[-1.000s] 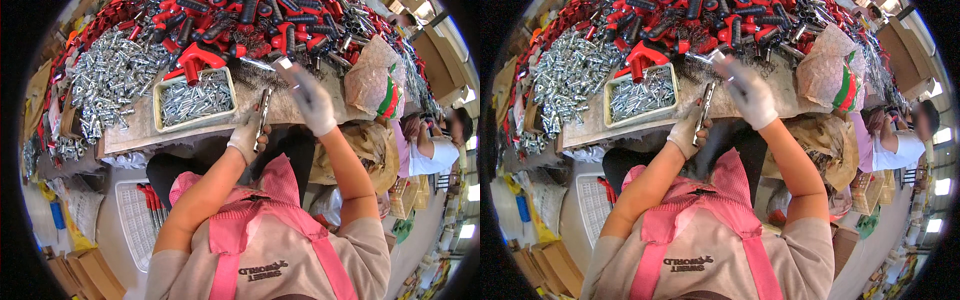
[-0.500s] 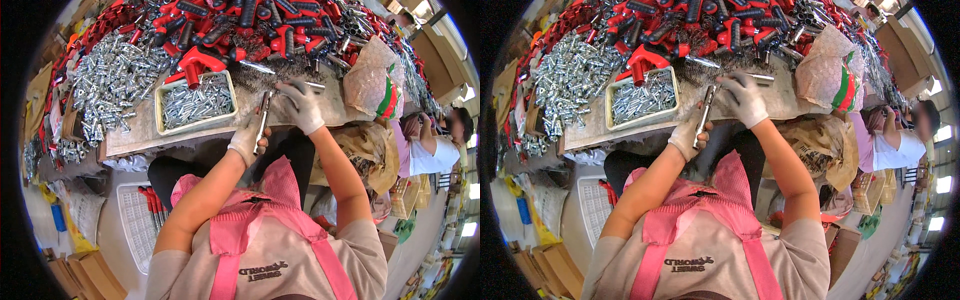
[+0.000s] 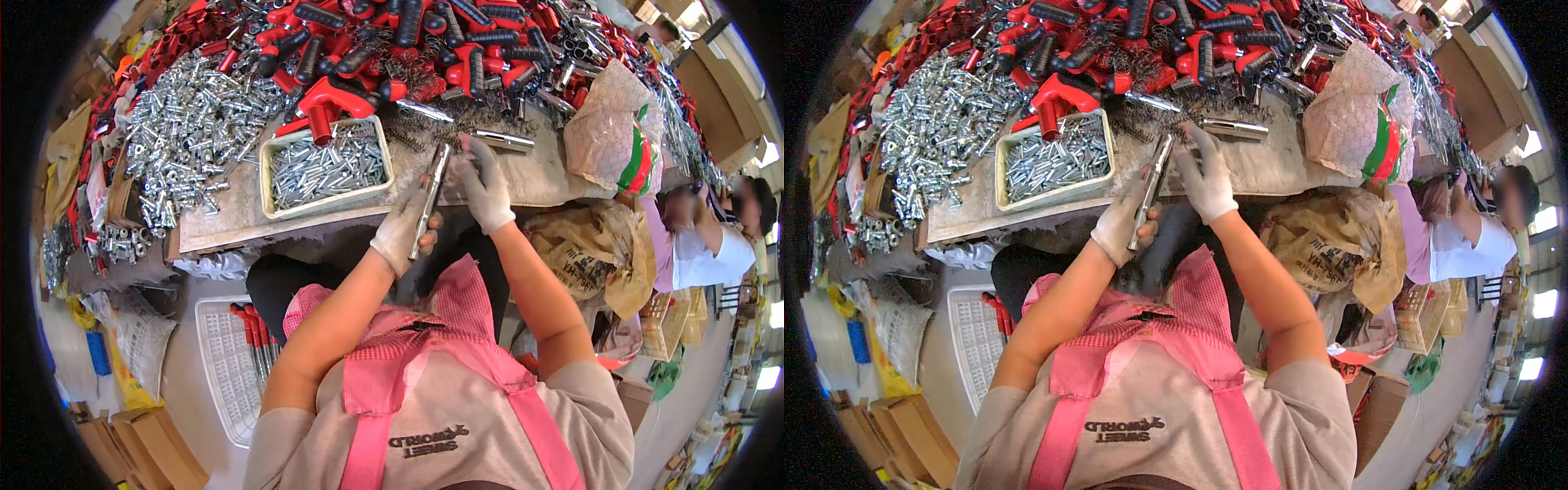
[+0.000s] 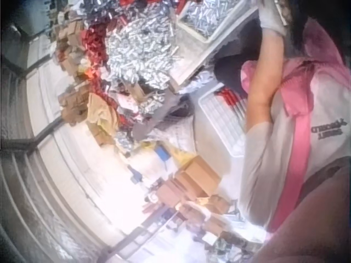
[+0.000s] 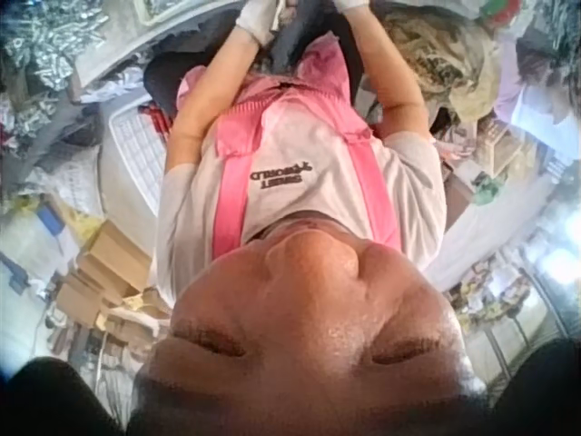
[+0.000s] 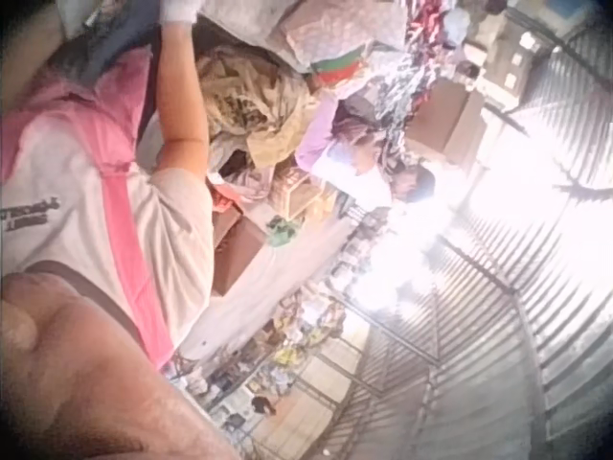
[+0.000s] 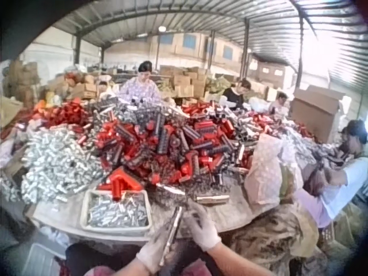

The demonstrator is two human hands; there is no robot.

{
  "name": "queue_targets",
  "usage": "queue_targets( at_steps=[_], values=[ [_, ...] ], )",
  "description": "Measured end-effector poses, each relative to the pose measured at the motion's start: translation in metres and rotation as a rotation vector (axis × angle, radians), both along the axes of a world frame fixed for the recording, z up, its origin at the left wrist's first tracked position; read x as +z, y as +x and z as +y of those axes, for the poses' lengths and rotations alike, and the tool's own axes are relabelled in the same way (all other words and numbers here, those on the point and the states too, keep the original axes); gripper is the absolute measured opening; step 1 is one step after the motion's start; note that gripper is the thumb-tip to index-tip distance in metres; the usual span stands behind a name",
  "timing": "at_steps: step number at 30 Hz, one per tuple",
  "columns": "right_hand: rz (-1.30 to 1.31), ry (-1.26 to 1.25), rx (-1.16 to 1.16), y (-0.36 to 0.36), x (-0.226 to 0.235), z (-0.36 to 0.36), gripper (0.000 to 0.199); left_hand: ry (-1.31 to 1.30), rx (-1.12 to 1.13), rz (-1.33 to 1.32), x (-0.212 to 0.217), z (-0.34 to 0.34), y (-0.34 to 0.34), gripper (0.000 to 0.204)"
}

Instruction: Assembling T-handle tools by joining red plastic handles and metal shafts.

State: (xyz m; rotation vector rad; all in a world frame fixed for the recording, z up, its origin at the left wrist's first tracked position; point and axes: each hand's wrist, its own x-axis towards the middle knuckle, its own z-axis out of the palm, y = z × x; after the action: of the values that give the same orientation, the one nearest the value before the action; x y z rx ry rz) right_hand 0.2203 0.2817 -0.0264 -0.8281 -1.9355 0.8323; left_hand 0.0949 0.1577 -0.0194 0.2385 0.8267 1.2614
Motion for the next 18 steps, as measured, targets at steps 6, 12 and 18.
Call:
queue_targets(
  at_steps=[6,12,18],
  values=[
    [0.292,-0.774,0.458,0.01,0.038,-0.024,0.051,0.16,-0.17,-0.223,0.011,-0.032,-0.008,0.029],
    [0.067,-0.64,0.305,-0.009,0.054,-0.052,0.043,0.32,0.086,0.641,0.009,-0.048,0.0,0.041],
    [0.02,-0.615,0.494,-0.012,0.065,-0.044,0.046,0.217,0.014,0.08,0.035,-0.046,-0.018,0.033]
  ],
)
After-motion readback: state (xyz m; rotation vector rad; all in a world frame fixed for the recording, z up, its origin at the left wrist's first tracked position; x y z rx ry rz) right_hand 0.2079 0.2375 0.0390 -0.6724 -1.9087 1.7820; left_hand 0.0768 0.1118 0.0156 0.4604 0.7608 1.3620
